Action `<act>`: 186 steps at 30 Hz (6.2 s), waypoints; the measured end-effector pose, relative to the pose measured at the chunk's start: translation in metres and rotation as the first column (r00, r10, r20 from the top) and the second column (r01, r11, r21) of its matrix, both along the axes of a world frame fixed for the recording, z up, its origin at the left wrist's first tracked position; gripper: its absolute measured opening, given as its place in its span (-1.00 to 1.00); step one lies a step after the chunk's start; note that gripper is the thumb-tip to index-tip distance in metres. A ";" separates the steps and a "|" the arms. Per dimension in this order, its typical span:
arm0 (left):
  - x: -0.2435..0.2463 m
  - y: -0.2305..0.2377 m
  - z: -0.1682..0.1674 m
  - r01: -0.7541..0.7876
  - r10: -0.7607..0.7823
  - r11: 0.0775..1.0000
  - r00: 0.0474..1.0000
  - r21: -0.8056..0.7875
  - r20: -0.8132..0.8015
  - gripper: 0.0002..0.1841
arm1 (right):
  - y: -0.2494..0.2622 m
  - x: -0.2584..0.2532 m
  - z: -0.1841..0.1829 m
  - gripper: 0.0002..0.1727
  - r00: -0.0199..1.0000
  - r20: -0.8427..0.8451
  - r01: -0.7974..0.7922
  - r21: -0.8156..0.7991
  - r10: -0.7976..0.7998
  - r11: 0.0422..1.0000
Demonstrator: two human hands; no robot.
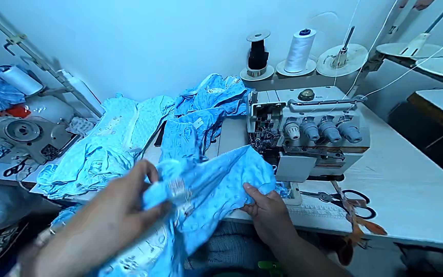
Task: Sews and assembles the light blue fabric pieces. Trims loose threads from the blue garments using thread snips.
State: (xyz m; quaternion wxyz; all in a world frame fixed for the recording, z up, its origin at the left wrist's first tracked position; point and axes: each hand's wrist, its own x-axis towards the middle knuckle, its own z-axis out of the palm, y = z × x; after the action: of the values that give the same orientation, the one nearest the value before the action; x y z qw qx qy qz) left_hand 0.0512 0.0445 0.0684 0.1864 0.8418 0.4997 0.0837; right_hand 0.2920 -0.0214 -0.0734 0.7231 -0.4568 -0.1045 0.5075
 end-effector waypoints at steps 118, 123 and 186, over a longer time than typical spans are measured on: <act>0.183 0.089 -0.121 0.499 -0.809 0.361 0.587 0.788 -0.001 -0.85 | -0.016 0.000 -0.057 -0.88 0.833 0.506 0.095 0.269 -0.225 0.958; 0.175 0.073 -0.115 0.530 -0.778 0.358 0.625 0.769 -0.068 -0.79 | -0.018 0.013 -0.059 -0.90 0.827 0.511 0.113 0.256 -0.233 0.960; 0.097 0.090 -0.073 0.151 -0.063 0.964 0.929 -0.217 0.365 -0.80 | -0.035 0.020 -0.031 -0.70 0.800 0.595 0.081 0.022 -0.079 0.996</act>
State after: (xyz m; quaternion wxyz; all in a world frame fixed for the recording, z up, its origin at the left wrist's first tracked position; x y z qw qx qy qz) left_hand 0.1487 0.1346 -0.0050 0.3788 0.8100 0.4171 0.1625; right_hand 0.3123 -0.0564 -0.1045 0.6737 -0.5982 -0.3053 0.3081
